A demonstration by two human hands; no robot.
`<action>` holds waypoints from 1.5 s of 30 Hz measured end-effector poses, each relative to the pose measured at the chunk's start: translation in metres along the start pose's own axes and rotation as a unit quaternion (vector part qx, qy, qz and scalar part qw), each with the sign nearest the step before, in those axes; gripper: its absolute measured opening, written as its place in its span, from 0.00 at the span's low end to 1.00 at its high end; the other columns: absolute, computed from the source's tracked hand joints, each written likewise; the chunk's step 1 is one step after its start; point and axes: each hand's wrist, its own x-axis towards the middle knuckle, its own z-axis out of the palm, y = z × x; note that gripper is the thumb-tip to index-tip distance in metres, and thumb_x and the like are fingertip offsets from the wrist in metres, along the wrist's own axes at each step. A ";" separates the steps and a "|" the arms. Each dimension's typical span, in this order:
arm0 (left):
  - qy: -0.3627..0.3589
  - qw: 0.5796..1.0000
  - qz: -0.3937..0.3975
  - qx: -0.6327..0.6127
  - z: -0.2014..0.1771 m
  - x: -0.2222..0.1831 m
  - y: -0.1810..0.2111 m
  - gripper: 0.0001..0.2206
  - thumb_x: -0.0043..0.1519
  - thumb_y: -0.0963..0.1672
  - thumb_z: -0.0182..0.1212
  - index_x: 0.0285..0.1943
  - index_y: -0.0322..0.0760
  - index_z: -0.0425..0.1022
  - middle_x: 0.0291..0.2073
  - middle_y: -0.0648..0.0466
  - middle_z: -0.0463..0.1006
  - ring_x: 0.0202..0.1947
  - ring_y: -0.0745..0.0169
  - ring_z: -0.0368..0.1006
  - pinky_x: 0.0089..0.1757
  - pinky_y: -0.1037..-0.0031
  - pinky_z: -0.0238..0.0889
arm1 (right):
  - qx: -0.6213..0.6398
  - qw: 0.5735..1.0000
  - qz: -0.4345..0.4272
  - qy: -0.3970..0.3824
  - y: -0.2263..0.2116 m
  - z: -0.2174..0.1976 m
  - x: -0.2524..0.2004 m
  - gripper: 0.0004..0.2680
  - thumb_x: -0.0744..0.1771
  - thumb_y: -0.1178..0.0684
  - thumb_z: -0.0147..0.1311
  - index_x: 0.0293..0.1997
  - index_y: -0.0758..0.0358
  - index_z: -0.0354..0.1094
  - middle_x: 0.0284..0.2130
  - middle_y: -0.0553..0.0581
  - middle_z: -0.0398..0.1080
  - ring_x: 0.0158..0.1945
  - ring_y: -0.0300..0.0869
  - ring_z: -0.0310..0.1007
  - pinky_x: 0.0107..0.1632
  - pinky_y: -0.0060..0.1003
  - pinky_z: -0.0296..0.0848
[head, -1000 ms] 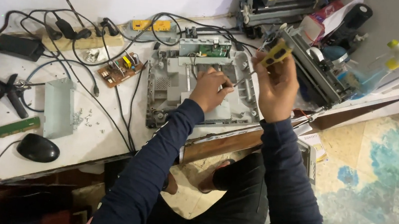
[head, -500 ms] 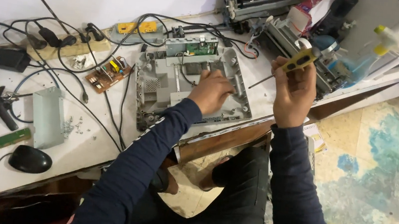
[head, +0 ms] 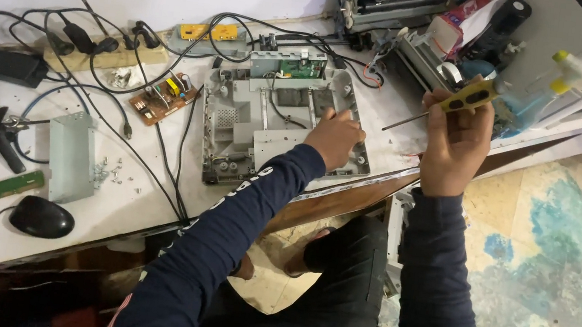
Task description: Disassembling an electronic device by removing screws and extracting internal components like circuit boards and metal shields.
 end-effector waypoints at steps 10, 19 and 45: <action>0.201 0.973 -0.018 -0.108 -0.052 -0.046 -0.028 0.11 0.62 0.40 0.58 0.49 0.49 0.79 0.34 0.58 0.79 0.44 0.56 0.71 0.52 0.58 0.53 | 0.030 0.999 -0.006 -0.009 0.015 -0.005 -0.005 0.24 0.72 0.69 0.55 0.74 0.56 0.46 0.52 0.71 0.70 0.51 0.61 0.78 0.57 0.58 0.81; 0.372 0.893 -0.119 -0.222 -0.118 -0.194 -0.060 0.11 0.68 0.40 0.60 0.58 0.31 0.76 0.40 0.46 0.78 0.41 0.52 0.75 0.47 0.62 0.71 | 0.119 0.988 -0.057 -0.079 -0.031 0.034 -0.001 0.33 0.76 0.76 0.50 0.82 0.36 0.36 0.54 0.72 0.61 0.54 0.58 0.69 0.67 0.68 0.87; 0.392 0.850 -0.166 -0.310 -0.058 -0.221 -0.049 0.08 0.65 0.41 0.63 0.51 0.33 0.76 0.39 0.46 0.78 0.43 0.41 0.75 0.48 0.58 0.67 | 0.063 0.963 -0.056 -0.256 -0.014 0.161 -0.017 0.33 0.70 0.76 0.55 0.80 0.63 0.32 0.46 0.73 0.66 0.48 0.69 0.80 0.51 0.64 0.82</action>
